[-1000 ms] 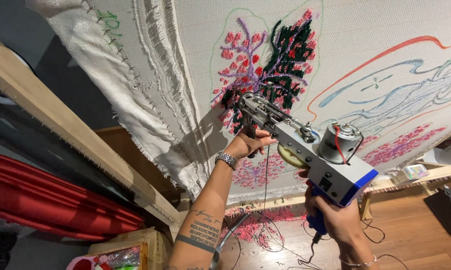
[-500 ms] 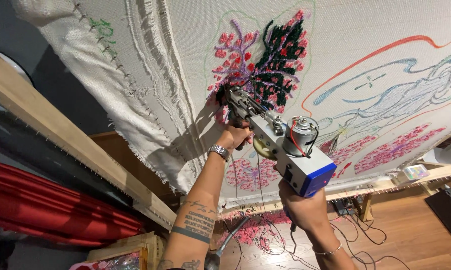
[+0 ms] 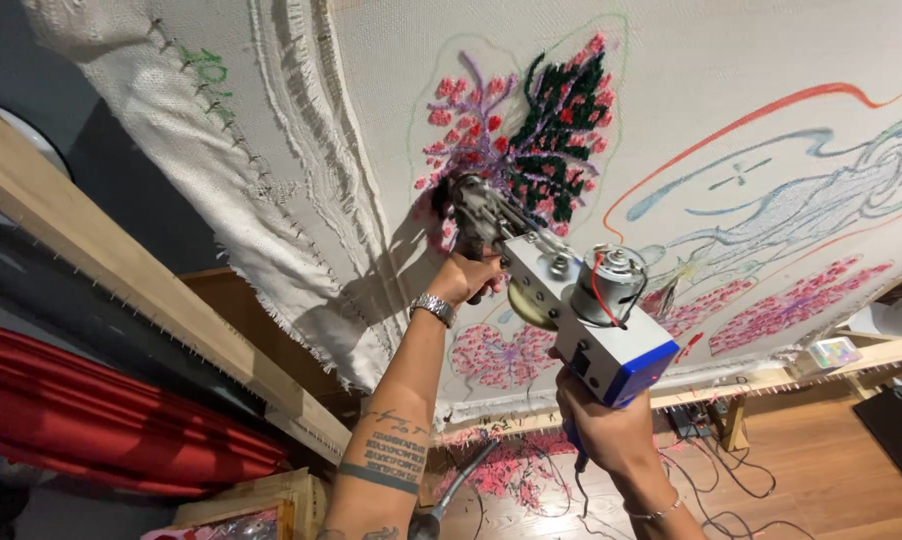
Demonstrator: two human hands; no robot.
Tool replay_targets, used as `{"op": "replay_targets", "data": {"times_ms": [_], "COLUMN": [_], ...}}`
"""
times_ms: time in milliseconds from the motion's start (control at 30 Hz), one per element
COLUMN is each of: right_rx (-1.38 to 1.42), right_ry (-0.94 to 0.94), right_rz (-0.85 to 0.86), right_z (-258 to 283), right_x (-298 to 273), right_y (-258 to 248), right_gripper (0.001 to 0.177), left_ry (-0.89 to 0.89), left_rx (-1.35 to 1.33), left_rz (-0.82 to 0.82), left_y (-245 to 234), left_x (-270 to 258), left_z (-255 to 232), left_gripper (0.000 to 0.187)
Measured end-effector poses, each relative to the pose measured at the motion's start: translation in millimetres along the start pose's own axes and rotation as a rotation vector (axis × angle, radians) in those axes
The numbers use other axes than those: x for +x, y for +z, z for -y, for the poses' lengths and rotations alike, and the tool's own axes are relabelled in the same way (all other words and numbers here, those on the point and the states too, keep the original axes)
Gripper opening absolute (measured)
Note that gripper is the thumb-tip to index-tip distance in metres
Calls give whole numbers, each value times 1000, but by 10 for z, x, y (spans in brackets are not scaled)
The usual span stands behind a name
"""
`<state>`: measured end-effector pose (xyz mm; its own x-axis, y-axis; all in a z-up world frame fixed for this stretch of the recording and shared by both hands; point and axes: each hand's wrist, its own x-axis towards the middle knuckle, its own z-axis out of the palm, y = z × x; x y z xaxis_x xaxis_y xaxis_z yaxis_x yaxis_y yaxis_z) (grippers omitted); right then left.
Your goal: Using a tufting gun to create patterns on a rug canvas frame.
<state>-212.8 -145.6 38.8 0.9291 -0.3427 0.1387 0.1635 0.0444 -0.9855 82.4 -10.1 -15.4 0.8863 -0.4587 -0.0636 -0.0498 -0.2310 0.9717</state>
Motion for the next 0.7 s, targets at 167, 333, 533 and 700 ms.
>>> {"op": "replay_targets", "data": {"times_ms": [167,333,533,700], "right_rx": [-37,76,141,221], "right_ry": [6,50,19,-7], "right_rz": [-4,4,58,137], "right_z": [-192,-240,10,156], "right_x": [51,16,-98,-159], "right_y": [-186,-525,-816,-905], "right_gripper": [23,26,31,41], "left_ry": [48,95,138,189], "left_rx": [-149,-195,-158,-95], "left_rz": [42,117,228,232], "left_y": [15,171,394,489], "left_x": [50,-334,-603,-749], "left_z": [159,-129,-340,-536], "left_gripper": [25,41,44,30]}}
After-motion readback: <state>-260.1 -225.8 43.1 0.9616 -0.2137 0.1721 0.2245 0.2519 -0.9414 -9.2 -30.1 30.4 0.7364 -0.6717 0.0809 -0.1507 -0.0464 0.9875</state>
